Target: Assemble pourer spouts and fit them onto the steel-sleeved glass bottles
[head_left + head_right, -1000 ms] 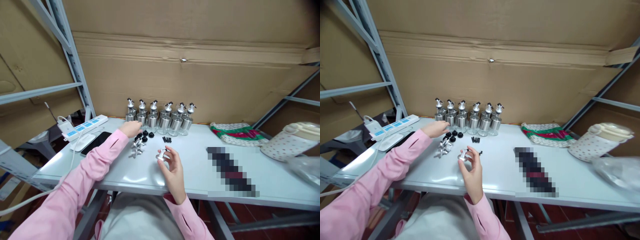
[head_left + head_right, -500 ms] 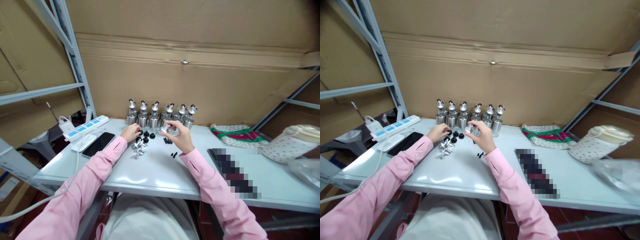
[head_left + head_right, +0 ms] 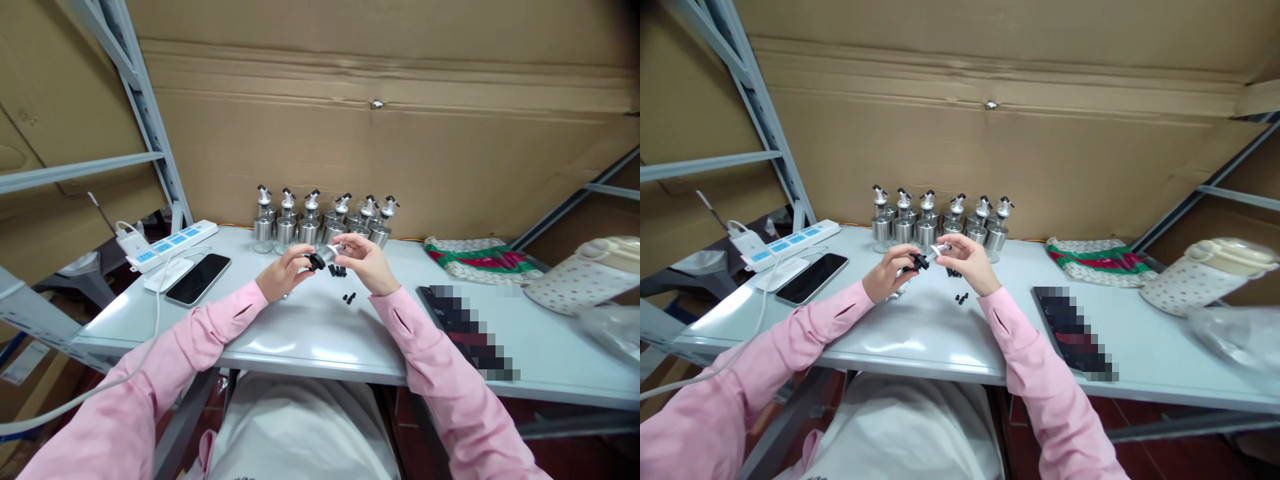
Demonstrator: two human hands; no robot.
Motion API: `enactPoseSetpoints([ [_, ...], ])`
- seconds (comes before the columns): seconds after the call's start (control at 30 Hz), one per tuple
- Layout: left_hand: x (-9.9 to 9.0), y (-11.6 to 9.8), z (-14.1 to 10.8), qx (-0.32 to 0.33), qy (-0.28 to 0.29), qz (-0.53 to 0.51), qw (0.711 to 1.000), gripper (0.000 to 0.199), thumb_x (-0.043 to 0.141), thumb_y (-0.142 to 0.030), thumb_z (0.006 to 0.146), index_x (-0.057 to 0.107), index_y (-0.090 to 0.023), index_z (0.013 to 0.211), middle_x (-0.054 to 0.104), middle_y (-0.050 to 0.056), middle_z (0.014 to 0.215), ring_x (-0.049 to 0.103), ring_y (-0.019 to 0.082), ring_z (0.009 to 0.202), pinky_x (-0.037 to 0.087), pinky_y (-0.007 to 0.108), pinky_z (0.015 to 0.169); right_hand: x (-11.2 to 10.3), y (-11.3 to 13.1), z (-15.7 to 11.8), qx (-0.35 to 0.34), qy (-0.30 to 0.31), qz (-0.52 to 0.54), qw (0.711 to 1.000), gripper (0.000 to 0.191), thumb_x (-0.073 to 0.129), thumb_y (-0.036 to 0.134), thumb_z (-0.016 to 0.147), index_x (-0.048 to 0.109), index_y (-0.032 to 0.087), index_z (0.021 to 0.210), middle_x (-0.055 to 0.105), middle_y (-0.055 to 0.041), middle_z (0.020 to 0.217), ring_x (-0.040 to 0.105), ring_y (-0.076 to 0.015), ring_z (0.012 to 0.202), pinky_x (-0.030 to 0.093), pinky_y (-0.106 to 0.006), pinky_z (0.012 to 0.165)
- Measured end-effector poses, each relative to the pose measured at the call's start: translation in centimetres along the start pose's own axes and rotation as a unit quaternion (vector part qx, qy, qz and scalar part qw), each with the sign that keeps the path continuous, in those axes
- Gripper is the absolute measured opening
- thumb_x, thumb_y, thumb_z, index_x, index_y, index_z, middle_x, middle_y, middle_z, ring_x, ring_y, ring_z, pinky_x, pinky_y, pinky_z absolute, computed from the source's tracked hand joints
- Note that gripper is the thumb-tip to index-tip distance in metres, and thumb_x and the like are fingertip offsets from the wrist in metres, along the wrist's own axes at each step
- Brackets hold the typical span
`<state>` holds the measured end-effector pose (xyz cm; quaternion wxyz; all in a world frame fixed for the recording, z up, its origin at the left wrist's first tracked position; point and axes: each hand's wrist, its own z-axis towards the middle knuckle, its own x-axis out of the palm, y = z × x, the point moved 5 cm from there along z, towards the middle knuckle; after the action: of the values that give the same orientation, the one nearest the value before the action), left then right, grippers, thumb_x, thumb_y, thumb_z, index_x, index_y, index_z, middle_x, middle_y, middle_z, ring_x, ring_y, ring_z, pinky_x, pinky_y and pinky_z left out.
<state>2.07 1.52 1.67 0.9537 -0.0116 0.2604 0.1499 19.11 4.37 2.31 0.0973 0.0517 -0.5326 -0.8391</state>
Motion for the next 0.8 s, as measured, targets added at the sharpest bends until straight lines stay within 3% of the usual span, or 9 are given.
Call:
enactPoseSetpoints([
  [0.23,-0.4,-0.4,-0.1,0.016,-0.020,0.019,0.999,0.017,0.049,-0.017,0.086,0.041,-0.021,0.100,0.052,0.006,0.106,0.056,0.015,0.102,0.052,0.036,0.084,0.8,0.6,-0.3,0.000,0.008,0.005,1.000,0.036,0.078,0.024,0.053,0.065,0.021,0.085,0.063,0.0002,0.083,0.059,-0.0109,0.071,0.052,-0.029,0.071],
  [0.47,-0.1,-0.1,-0.5,0.029,-0.015,0.010,0.999,0.021,0.051,-0.018,0.085,0.040,-0.024,0.103,0.055,0.005,0.106,0.055,0.016,0.104,0.049,0.036,0.085,1.5,-0.2,-0.5,0.021,0.046,0.040,0.998,0.035,0.078,0.017,0.053,0.066,0.021,0.086,0.066,0.0017,0.080,0.061,-0.0094,0.066,0.052,-0.026,0.068],
  [0.67,0.7,0.4,-0.6,-0.037,0.009,-0.045,0.998,0.052,0.061,-0.037,0.078,0.034,-0.020,0.118,0.049,0.011,0.110,0.052,0.021,0.105,0.049,0.039,0.084,2.1,-0.5,-0.9,0.071,0.088,0.037,0.993,0.040,0.079,0.016,0.051,0.068,0.020,0.090,0.067,0.0001,0.084,0.062,-0.0109,0.071,0.053,-0.029,0.072],
  [0.8,1.3,0.2,-0.6,-0.073,0.068,-0.088,0.991,0.054,0.057,-0.037,0.080,0.032,-0.020,0.125,0.044,0.013,0.115,0.050,0.023,0.107,0.049,0.037,0.083,2.2,-0.6,-0.9,0.077,0.114,0.004,0.991,0.043,0.078,0.020,0.054,0.067,0.020,0.095,0.067,-0.0019,0.088,0.063,-0.0130,0.076,0.053,-0.032,0.074],
])
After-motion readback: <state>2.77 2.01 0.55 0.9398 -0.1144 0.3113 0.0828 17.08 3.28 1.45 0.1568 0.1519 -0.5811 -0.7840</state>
